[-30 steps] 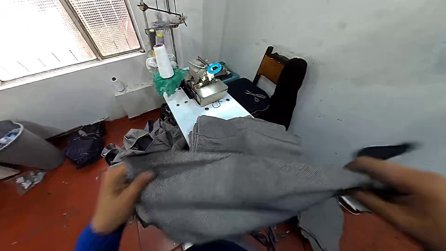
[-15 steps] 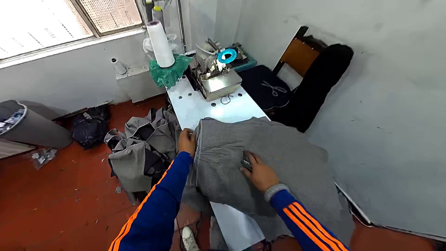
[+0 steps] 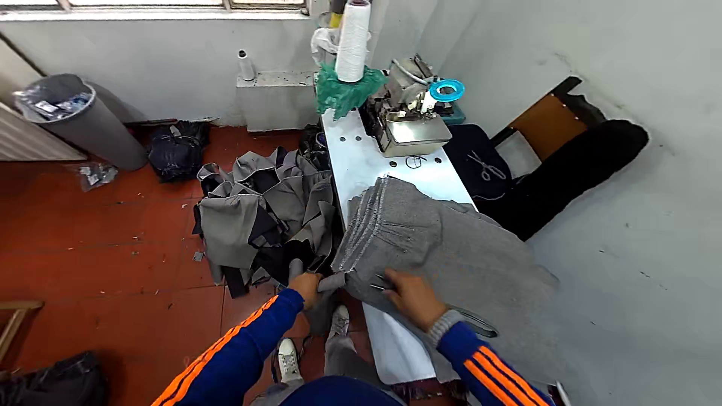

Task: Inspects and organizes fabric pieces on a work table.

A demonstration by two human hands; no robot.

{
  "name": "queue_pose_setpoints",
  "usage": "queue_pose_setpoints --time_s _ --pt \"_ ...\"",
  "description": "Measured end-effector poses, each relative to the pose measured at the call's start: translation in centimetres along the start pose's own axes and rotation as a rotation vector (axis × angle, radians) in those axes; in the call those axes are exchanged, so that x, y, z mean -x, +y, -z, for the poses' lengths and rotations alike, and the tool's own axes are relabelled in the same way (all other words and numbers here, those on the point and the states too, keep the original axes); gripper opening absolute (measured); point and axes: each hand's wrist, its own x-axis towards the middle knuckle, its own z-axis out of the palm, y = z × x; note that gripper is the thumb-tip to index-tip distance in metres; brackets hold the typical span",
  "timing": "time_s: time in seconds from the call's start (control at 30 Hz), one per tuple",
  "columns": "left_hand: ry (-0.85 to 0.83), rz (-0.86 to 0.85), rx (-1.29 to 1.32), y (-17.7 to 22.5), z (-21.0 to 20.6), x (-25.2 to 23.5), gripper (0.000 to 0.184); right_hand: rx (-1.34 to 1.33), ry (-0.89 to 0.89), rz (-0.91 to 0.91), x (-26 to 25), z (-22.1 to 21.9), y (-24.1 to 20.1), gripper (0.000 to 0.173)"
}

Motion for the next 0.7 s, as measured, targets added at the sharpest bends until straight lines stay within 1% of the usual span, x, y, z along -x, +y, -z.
queue_pose_setpoints --time_s 0.07,0.1,0.2,0.23,0.3,0.37,0.43,0.47,0.53,0.57,0.6,0.63,0.7 --pt "0.023 0.011 -0.019 0.2 1.1 3.5 0.054 0.059 -0.035 -0.071 -1.5 -2.0 -2.9 0.05" --pt "0.041 0.008 -0.02 0.4 1.4 5.0 0.055 0.076 -0.025 -0.085 -2.5 -2.9 -4.0 0.052" --pt "0.074 -0.029 -0.015 1.4 1.6 7.9 0.063 0.059 0.094 -0.082 -5.0 -5.2 -5.1 0.04" --pt "0.075 -0.048 -0.009 1.6 1.6 8.3 0.063 0.034 0.127 -0.09 -5.5 -5.6 -5.1 0.04" --pt "0.088 -0.071 0.044 1.7 2.2 9.3 0.054 -0.026 0.158 -0.083 -5.6 -5.5 -4.5 0.042" --pt "0.128 -0.101 0.173 1.5 3.7 11.3 0.046 -0.162 0.204 0.007 -4.4 -4.5 -3.8 0.041" --pt "0.186 -0.204 0.375 1.8 6.0 15.0 0.042 -0.402 0.199 0.211 -1.9 -3.3 -3.7 0.04" --pt "0.193 -0.276 0.463 2.2 7.1 17.4 0.039 -0.509 0.152 0.311 -0.4 -3.1 -4.1 0.047" --pt "0.196 -0.415 0.561 3.7 9.1 22.7 0.034 -0.61 0.026 0.431 2.0 -3.1 -6.0 0.082" --pt "0.214 -0.477 0.589 4.4 9.8 25.4 0.032 -0.598 -0.006 0.458 2.7 -3.6 -7.0 0.092" --pt "0.243 -0.535 0.614 5.0 10.3 27.9 0.03 -0.546 -0.018 0.465 3.0 -4.2 -7.8 0.093" --pt "0.283 -0.604 0.638 5.2 10.7 30.1 0.028 -0.469 -0.019 0.45 3.0 -5.1 -8.5 0.089" --pt "0.381 -0.77 0.688 4.3 11.4 33.4 0.026 -0.356 -0.035 0.39 2.4 -7.6 -9.3 0.085"
